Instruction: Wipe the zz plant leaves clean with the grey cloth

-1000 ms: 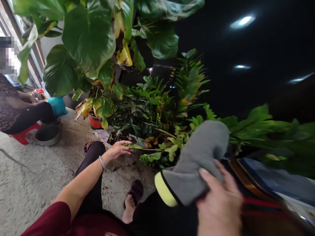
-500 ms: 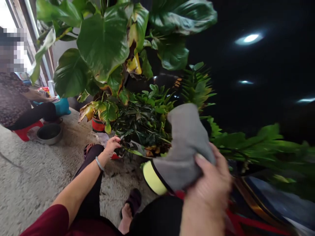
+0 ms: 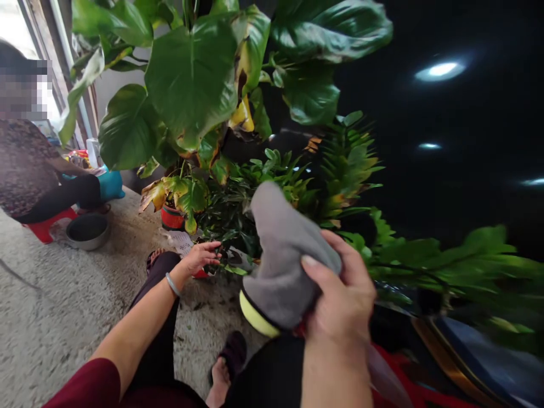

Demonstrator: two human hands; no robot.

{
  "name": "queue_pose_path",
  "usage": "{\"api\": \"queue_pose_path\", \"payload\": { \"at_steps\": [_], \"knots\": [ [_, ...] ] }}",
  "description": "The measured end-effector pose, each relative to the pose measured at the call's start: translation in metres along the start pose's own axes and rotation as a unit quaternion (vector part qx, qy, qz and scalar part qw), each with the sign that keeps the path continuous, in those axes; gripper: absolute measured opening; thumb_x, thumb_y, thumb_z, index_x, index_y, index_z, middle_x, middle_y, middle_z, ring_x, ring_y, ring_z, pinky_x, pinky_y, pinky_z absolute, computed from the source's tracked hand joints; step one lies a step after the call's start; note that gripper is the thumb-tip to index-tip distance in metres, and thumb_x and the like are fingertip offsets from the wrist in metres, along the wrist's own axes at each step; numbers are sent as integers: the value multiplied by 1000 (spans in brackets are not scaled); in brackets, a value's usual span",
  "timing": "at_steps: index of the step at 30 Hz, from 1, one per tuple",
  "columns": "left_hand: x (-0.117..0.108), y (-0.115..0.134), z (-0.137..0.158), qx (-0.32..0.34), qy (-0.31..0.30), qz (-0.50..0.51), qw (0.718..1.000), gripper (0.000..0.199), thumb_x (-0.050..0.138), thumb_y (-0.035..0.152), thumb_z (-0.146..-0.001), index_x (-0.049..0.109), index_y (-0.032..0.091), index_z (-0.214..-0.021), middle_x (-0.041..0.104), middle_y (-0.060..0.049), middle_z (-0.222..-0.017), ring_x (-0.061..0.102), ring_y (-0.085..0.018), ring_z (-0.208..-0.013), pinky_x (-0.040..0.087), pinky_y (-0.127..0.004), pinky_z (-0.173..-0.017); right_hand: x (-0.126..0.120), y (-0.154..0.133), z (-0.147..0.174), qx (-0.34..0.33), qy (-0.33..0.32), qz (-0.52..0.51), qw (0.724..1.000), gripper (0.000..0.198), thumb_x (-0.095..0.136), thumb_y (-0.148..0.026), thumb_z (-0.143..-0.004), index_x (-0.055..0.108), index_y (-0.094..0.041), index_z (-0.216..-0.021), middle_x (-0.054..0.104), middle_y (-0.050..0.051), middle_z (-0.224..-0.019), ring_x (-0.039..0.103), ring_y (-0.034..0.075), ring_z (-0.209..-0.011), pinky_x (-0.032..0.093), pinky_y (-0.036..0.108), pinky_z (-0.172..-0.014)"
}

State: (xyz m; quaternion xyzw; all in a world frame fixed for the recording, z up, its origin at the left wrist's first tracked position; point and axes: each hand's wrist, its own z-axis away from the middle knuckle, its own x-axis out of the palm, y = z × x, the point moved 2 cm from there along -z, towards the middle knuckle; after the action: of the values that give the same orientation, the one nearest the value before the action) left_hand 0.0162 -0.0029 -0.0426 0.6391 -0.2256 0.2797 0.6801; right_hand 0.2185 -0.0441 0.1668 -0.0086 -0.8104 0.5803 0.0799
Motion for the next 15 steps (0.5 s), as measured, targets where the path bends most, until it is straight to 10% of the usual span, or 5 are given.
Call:
{"api": "queue_pose_path", "payload": {
  "at_steps": [5,8,15],
  "knots": [
    [4,-9,2,12,13,7,1000,34,74,15,-58,74,12,-91,73,-8,-82,67,-23,-81,50,-30,-73,66,71,-32,76,-103,0,992,65,77,-40,-55,65,-17,-114,70,8,-109,63,27,-98,50,39,-88],
    [4,-11,3,8,37,2,999,29,73,17,-60,73,13,-88,72,-7,-76,67,-23,-78,50,-31,-71,55,104,-6,107,-167,90,976,60,76,-40,-55,68,-17,-110,70,10,-112,62,30,-105,47,42,-93],
    [-8,-2,4,-6,21,0,1000,52,76,9,-50,71,15,-102,73,-8,-92,66,-16,-72,50,-27,-69,-6,17,11,108,-197,88,970,56,78,-41,-64,69,-22,-115,73,5,-97,66,24,-79,52,36,-73]
  ]
}}
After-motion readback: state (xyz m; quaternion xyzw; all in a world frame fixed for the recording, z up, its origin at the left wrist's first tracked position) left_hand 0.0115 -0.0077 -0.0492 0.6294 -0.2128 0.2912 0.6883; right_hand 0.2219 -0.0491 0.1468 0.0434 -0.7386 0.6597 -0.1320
